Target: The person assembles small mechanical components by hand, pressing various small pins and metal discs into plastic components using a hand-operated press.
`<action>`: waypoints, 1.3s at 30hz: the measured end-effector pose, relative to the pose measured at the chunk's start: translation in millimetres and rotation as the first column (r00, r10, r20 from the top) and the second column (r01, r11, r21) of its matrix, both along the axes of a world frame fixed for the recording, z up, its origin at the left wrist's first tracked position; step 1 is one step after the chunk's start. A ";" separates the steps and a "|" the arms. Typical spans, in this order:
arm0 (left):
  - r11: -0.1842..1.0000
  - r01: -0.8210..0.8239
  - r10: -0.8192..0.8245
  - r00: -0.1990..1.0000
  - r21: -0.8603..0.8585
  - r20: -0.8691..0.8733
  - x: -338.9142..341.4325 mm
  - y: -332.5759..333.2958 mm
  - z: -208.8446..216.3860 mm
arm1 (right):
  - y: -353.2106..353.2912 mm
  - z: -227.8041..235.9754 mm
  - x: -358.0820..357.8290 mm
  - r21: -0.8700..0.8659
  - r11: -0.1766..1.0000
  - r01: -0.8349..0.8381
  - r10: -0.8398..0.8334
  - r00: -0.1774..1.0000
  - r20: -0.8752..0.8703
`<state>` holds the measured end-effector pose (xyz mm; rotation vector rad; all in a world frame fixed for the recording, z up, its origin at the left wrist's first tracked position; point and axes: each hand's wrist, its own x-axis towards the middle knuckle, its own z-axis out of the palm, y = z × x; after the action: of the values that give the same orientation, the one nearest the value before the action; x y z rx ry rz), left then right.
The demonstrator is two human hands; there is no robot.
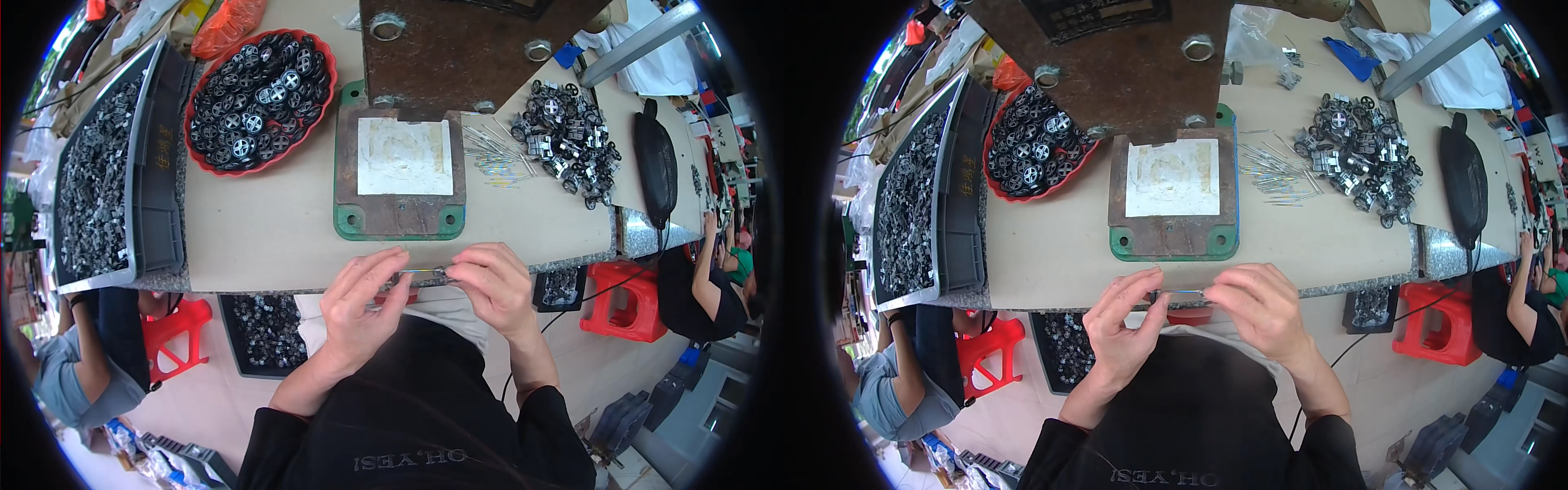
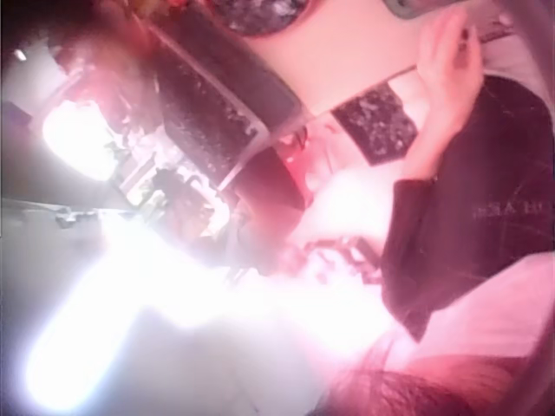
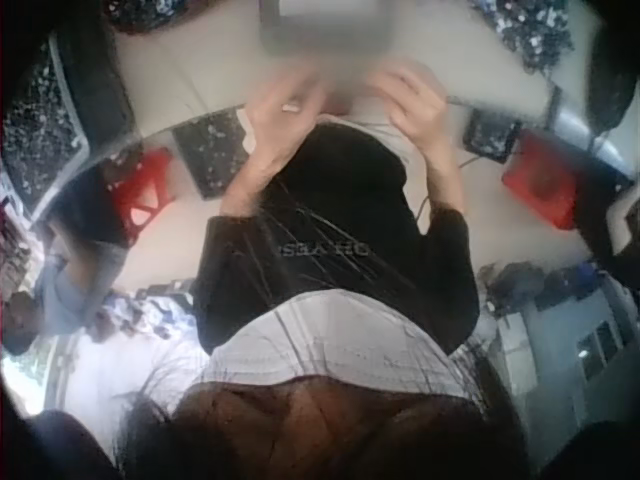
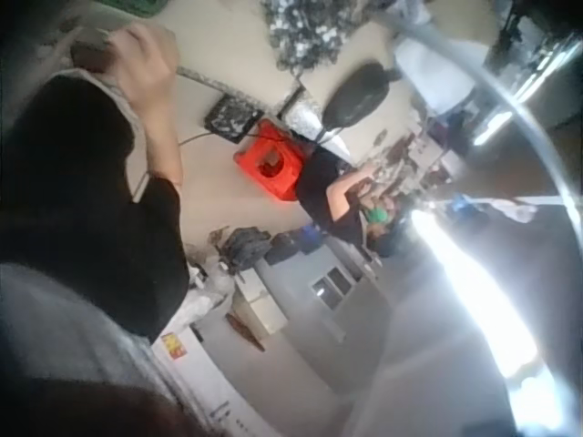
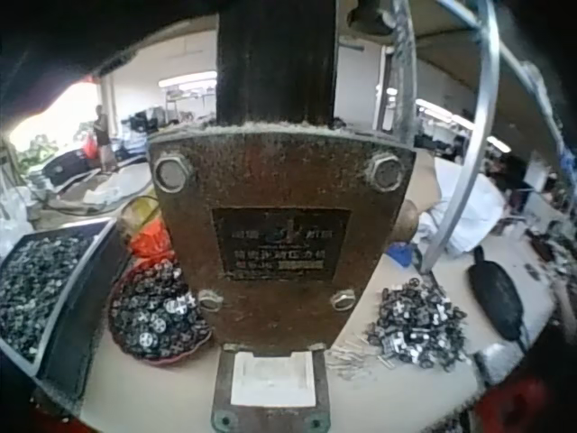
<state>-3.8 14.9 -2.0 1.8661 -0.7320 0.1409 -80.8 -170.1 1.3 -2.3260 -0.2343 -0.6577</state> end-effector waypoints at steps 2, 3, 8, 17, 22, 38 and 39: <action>1.000 -0.004 0.004 1.000 -0.005 0.021 -0.2 -1.0 0.0 | 3.0 0.9 -2.8 0.057 0.998 0.024 -0.022 0.999 -0.043; 1.000 -0.007 0.008 0.999 -0.009 0.042 -0.4 -1.3 -0.2 | 5.2 1.1 -4.3 0.113 0.992 0.050 -0.040 0.995 -0.087; 1.000 -0.006 0.006 0.999 0.018 -0.037 -2.0 0.7 1.9 | 11.8 -5.0 -2.8 0.146 0.987 0.069 -0.059 0.996 -0.068; 0.968 0.026 -0.209 0.625 -0.248 -0.752 -1.1 7.4 -5.3 | 3.6 11.4 -2.4 -0.277 0.955 -0.103 0.141 0.982 0.124; 0.990 0.144 -0.139 0.916 -0.017 -0.377 -3.3 3.5 2.1 | -3.5 7.7 1.9 -0.206 0.955 -0.214 0.229 0.972 0.055; 0.984 0.138 -0.163 0.956 -0.115 -0.243 -7.0 -6.7 -3.8 | 8.5 -4.0 -11.1 0.390 0.921 0.018 0.021 0.995 -0.097; 0.990 0.119 -0.127 0.985 -0.073 -0.116 -7.7 -7.8 -2.0 | 11.0 -4.6 -12.7 0.563 0.823 0.074 0.048 0.979 -0.199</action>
<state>-11.5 7.2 -4.0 1.7453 -0.7480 -0.0258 -93.5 -159.1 -3.4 -1.7917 0.0732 -0.4116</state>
